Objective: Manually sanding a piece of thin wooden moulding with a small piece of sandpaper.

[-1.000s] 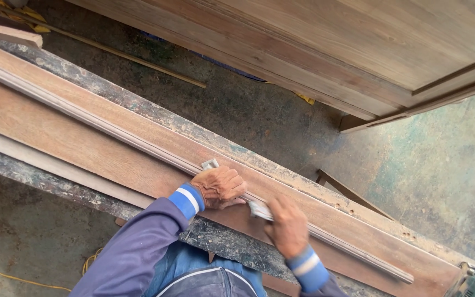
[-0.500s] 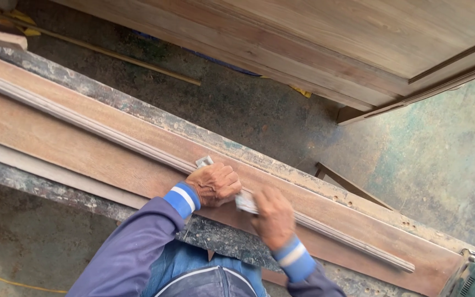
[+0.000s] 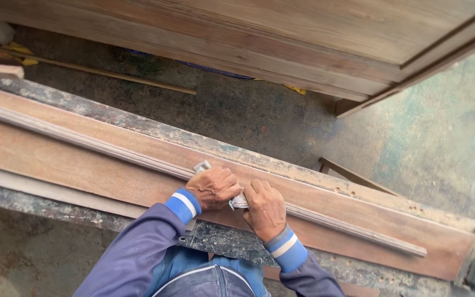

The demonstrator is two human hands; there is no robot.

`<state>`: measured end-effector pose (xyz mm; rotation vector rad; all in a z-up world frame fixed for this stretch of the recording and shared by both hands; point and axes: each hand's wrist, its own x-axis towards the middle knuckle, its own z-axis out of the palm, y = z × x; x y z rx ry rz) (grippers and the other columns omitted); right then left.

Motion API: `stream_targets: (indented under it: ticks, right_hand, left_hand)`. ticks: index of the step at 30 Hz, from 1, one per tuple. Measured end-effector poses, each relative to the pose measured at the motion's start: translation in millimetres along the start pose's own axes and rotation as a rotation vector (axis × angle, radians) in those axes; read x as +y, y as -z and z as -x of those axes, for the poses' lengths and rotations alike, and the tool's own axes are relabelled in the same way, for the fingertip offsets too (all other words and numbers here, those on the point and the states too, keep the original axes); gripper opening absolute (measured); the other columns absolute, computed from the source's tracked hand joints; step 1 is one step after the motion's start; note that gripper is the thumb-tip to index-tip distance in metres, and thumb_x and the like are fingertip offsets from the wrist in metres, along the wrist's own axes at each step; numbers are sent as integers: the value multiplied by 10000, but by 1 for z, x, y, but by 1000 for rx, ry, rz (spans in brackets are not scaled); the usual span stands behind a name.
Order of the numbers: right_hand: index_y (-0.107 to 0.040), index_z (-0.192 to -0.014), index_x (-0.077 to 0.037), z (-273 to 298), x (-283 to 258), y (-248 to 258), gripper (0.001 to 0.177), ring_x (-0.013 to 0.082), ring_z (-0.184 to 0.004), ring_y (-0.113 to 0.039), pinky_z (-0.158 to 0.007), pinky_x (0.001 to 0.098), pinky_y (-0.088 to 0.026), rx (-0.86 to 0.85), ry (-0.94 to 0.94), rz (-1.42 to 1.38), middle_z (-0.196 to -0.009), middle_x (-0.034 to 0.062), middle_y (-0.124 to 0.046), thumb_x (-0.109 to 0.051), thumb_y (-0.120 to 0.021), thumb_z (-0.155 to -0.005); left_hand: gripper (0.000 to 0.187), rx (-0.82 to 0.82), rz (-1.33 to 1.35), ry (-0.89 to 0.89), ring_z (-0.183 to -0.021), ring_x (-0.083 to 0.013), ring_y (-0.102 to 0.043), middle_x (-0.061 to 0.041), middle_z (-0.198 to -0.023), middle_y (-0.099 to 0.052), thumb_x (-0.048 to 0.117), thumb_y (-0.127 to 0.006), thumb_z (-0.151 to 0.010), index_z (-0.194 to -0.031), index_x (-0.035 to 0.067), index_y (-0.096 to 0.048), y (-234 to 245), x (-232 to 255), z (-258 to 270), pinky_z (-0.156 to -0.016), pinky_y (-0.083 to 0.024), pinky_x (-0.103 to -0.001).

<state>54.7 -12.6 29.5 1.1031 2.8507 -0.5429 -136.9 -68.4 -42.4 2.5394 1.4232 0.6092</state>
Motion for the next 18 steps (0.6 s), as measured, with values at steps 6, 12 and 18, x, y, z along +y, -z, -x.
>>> stream_targets:
  ticks: [6,12,18]
  right_hand:
    - [-652,-886,-108,99,121,-4,190,201,-710,-632,-581,345,-569,-177,-287,120,-853,47,-637,-137,-810,-785]
    - [-654,-860,-106,103,120,27,330,321,-773,-634,-618,432,-538,88,-237,8,-857,99,-626,-10,-798,-579]
    - [-619,-845,-91,69,88,34,395,322,-808,-637,-657,439,-540,136,-35,-73,-869,97,-603,-18,-780,-491]
  left_hand:
    - [333,8,11,-22,-762,-235,-581,-61,-790,-588,409,-700,-905,-817,102,-605,13,-2,-9,-679,-478,-364]
    - [328,-31,24,-50,-760,-235,-581,-70,-811,-589,409,-691,-920,-864,96,-607,13,-1,-9,-674,-491,-365]
    - [346,-120,-91,-10,-662,-221,-575,-60,-736,-586,446,-677,-896,-853,105,-629,24,5,-23,-575,-484,-368]
